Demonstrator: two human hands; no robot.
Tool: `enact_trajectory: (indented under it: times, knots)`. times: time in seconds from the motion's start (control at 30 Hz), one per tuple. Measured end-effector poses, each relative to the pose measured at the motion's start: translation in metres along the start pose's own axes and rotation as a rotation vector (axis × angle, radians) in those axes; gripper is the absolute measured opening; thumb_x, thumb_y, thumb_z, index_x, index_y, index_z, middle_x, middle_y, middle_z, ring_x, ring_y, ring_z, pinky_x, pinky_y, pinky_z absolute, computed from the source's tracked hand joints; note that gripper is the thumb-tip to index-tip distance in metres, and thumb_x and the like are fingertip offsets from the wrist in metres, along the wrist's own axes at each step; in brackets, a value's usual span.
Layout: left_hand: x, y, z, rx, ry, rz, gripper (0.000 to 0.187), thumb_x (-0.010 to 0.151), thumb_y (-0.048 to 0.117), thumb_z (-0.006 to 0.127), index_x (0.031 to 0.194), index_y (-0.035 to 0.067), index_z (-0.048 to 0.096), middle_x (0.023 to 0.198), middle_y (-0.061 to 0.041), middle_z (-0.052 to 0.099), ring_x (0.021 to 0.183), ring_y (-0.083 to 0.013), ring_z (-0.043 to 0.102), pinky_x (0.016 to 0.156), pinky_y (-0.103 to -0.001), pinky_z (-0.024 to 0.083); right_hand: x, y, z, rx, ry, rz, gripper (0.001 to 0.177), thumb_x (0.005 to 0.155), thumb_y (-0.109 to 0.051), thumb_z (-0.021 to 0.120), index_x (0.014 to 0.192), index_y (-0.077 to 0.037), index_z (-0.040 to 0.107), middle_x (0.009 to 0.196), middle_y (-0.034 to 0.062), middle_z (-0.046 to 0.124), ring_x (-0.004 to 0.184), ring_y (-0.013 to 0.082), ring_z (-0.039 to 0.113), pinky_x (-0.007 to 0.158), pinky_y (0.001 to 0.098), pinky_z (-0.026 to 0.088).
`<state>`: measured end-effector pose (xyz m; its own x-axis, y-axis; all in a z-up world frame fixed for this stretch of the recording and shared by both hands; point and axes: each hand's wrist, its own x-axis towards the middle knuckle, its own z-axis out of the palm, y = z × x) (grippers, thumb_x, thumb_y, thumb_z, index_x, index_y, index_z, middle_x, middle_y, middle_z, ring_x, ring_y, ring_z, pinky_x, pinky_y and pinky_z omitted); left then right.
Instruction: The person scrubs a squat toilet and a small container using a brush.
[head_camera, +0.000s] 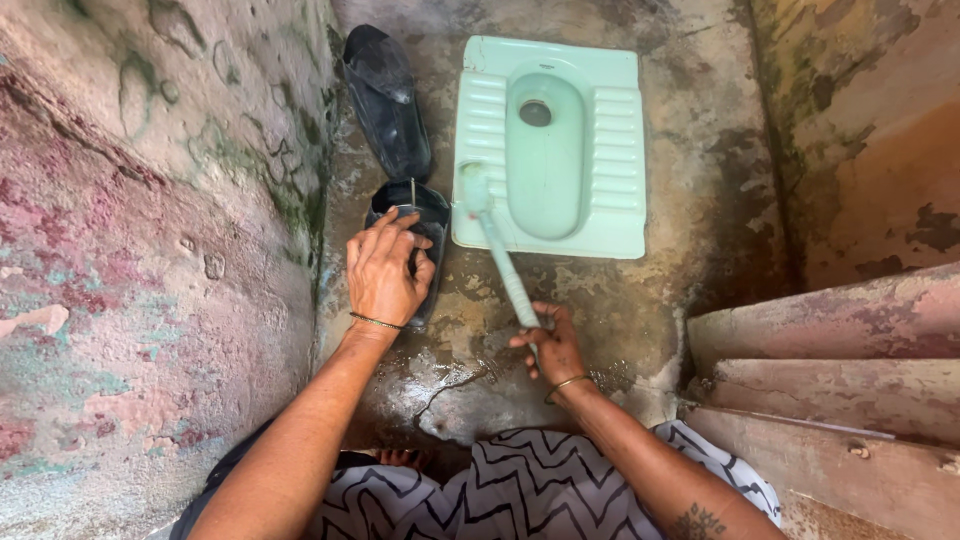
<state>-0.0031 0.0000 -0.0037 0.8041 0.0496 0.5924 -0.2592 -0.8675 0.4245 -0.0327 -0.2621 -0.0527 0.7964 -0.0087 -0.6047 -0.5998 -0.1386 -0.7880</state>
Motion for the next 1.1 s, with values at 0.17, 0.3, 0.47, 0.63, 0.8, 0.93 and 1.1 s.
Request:
enact_trajectory:
  times: [0.17, 0.3, 0.47, 0.63, 0.8, 0.93, 1.1]
  knots:
    - [0.0, 0.0, -0.001, 0.001, -0.006, -0.003, 0.016, 0.078, 0.006, 0.07, 0.092, 0.012, 0.071, 0.127, -0.005, 0.07, 0.132, -0.0277, 0.057, 0.106, -0.043, 0.04, -0.002, -0.014, -0.006, -0.003, 0.031, 0.02, 0.046, 0.097, -0.002, 0.051, 0.141, -0.013, 0.04, 0.085, 0.0147, 0.068, 0.047, 0.0126, 0.048, 0.036, 0.0267, 0.04]
    - [0.0, 0.001, -0.001, -0.003, -0.01, -0.01, 0.015, 0.078, 0.006, 0.07, 0.092, 0.012, 0.071, 0.127, -0.005, 0.07, 0.132, -0.0277, 0.057, 0.105, -0.042, 0.04, -0.013, -0.014, -0.001, -0.037, -0.038, 0.031, 0.044, 0.097, -0.002, 0.048, 0.139, -0.012, 0.043, 0.083, 0.0139, 0.07, 0.044, 0.0134, 0.047, 0.033, 0.0262, 0.039]
    - [0.0, 0.0, -0.001, -0.003, -0.006, -0.004, 0.014, 0.079, 0.006, 0.069, 0.092, 0.011, 0.071, 0.128, -0.006, 0.07, 0.132, -0.0278, 0.057, 0.106, -0.042, 0.04, -0.016, -0.013, 0.005, -0.056, -0.045, 0.027, 0.045, 0.096, -0.001, 0.049, 0.138, -0.013, 0.043, 0.084, 0.0113, 0.071, 0.044, 0.0121, 0.046, 0.033, 0.0247, 0.039]
    - [-0.001, 0.0, 0.0, -0.001, -0.006, -0.008, 0.014, 0.079, 0.006, 0.07, 0.092, 0.011, 0.071, 0.127, -0.005, 0.07, 0.132, -0.0273, 0.058, 0.106, -0.043, 0.04, -0.013, -0.019, 0.001, 0.009, -0.004, 0.037, 0.044, 0.097, -0.001, 0.051, 0.138, -0.012, 0.043, 0.082, 0.0132, 0.066, 0.044, 0.0113, 0.044, 0.033, 0.0253, 0.037]
    - [-0.001, -0.001, 0.001, -0.002, -0.002, -0.005, 0.015, 0.078, 0.005, 0.07, 0.092, 0.011, 0.071, 0.127, -0.006, 0.07, 0.132, -0.0277, 0.058, 0.106, -0.043, 0.04, -0.018, -0.008, 0.009, -0.016, -0.057, 0.046, 0.043, 0.096, -0.002, 0.05, 0.137, -0.013, 0.043, 0.082, 0.0115, 0.068, 0.044, 0.0109, 0.044, 0.033, 0.0253, 0.036]
    - [-0.001, -0.001, 0.001, -0.003, -0.003, -0.003, 0.014, 0.079, 0.005, 0.07, 0.091, 0.012, 0.071, 0.127, -0.006, 0.07, 0.132, -0.0275, 0.058, 0.106, -0.043, 0.04, -0.011, -0.005, 0.005, -0.002, -0.039, 0.021, 0.044, 0.096, -0.003, 0.05, 0.138, -0.015, 0.046, 0.083, 0.0116, 0.069, 0.043, 0.0108, 0.045, 0.033, 0.0248, 0.038]
    - [-0.001, -0.001, 0.001, -0.006, -0.006, -0.005, 0.014, 0.079, 0.005, 0.07, 0.091, 0.012, 0.071, 0.127, -0.005, 0.07, 0.133, -0.0274, 0.058, 0.106, -0.042, 0.04, -0.009, -0.01, 0.001, 0.039, -0.03, 0.024, 0.041, 0.098, -0.003, 0.05, 0.137, -0.013, 0.042, 0.084, 0.0139, 0.066, 0.045, 0.0106, 0.043, 0.034, 0.0251, 0.036]
